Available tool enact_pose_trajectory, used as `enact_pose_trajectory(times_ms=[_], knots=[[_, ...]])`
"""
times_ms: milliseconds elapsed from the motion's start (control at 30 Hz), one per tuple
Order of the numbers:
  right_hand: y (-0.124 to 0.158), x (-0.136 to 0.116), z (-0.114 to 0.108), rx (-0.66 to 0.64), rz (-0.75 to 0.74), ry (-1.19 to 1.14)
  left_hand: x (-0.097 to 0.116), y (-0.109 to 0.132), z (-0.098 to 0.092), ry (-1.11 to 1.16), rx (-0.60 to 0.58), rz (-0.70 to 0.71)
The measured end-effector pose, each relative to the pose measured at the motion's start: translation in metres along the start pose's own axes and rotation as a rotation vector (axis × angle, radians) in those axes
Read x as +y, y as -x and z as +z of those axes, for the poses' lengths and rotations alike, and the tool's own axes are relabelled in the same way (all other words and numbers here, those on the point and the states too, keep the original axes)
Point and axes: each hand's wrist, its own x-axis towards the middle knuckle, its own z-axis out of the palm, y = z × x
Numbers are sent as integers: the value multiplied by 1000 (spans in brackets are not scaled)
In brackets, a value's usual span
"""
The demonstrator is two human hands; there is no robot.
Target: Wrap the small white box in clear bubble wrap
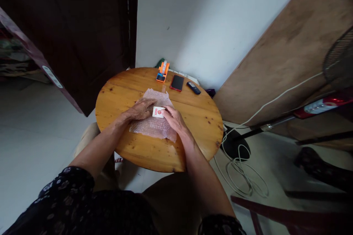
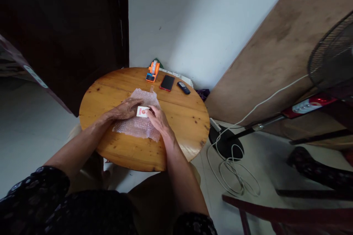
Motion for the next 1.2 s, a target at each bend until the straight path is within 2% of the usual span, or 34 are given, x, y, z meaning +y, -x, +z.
enact_pose_trajectory(times_ms=[100, 167, 567, 800, 1000, 1200], knots=[[-1, 3, 0, 107, -33, 124, 1, 0, -1, 14, 10, -12], [-1, 6, 0, 148, -32, 100, 1, 0, -1, 31, 25, -19], [2, 8, 3, -23, -60, -46, 7, 0, -7, 53, -10, -33], [3, 6, 4, 28, -48, 27, 4, 1, -5, 50, -1, -14], [2, 8, 2, -9, -70, 54, 1, 2, -3, 21, -8, -19], [1, 13, 2, -48, -107, -34, 8, 3, -9, 19, -28, -49]])
